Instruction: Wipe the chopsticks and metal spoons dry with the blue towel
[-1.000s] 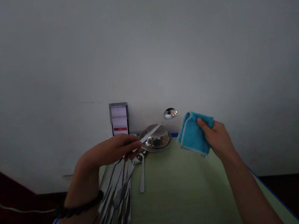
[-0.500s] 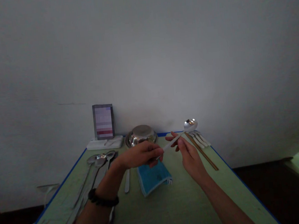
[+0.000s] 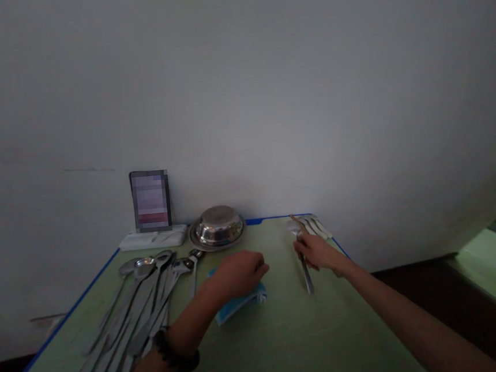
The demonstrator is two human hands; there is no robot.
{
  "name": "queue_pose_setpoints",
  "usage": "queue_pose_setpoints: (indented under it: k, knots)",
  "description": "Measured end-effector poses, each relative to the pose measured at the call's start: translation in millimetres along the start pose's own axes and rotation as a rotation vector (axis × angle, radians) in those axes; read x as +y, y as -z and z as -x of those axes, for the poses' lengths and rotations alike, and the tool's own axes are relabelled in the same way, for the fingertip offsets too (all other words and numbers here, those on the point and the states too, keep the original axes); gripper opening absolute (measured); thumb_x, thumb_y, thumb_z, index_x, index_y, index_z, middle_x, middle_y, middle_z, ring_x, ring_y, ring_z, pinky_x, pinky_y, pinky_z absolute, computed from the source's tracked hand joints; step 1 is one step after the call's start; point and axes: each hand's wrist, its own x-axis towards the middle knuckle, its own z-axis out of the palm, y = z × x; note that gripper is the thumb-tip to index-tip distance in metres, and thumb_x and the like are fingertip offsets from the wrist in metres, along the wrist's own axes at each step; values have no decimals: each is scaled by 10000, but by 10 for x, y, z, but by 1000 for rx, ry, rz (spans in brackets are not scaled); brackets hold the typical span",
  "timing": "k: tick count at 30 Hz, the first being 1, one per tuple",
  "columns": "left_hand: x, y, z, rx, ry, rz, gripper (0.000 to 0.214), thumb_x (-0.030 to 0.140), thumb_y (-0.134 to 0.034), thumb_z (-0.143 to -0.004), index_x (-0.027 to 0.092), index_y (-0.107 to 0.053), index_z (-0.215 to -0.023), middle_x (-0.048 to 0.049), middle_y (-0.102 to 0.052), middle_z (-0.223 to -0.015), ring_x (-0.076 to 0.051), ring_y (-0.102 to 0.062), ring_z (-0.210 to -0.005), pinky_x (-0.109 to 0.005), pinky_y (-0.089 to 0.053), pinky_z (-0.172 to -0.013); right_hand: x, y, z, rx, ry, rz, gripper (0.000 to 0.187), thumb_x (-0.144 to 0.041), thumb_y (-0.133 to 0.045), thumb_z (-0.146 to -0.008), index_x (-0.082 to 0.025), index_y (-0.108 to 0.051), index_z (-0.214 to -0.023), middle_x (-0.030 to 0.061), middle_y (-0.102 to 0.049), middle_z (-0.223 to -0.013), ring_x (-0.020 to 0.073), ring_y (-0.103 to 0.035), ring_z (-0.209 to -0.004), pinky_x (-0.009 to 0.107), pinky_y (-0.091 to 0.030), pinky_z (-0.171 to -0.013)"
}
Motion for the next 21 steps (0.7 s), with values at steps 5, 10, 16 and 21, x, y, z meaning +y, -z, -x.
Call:
queue_pose_setpoints:
  k: [5, 10, 16, 21]
  knots:
    - [-141, -156, -62, -1, 19, -75, 337, 344, -370, -847, 137, -634, -810, -119, -660, -809, -218, -604, -741, -294, -403, -626, 202, -42, -446, -13, -123, 306, 303, -330, -496, -842, -138, -530, -1074, 73, -571, -1057, 165, -575, -897, 367, -488, -766]
    - [-195, -265, -72, -95, -21, -70, 292, 325, -418, -821, 148, -649, -853, -107, -681, -843, -206, -620, -754, -273, -432, -633, 280, -65, -758, -61, -172, 486, 318, -317, -501, -840, -146, -519, -1107, 97, -538, -1130, 181, -555, -957, 376, -475, -808]
    - [-193, -432, -156, -111, 6, -95, 294, 304, -422, -803, 139, -655, -876, -123, -679, -839, -239, -622, -788, -307, -455, -655, 332, -57, -961, -100, -162, 619, 326, -320, -502, -839, -151, -508, -1118, 83, -540, -1124, 184, -557, -955, 390, -478, -799]
    - [-214, -465, -209, -112, 7, -100, 293, 293, -417, -804, 138, -652, -889, -122, -677, -855, -242, -622, -812, -312, -463, -676, 391, -79, -1063, -24, -195, 660, 312, -320, -493, -845, -163, -511, -1114, 76, -542, -1123, 178, -558, -950, 387, -479, -798]
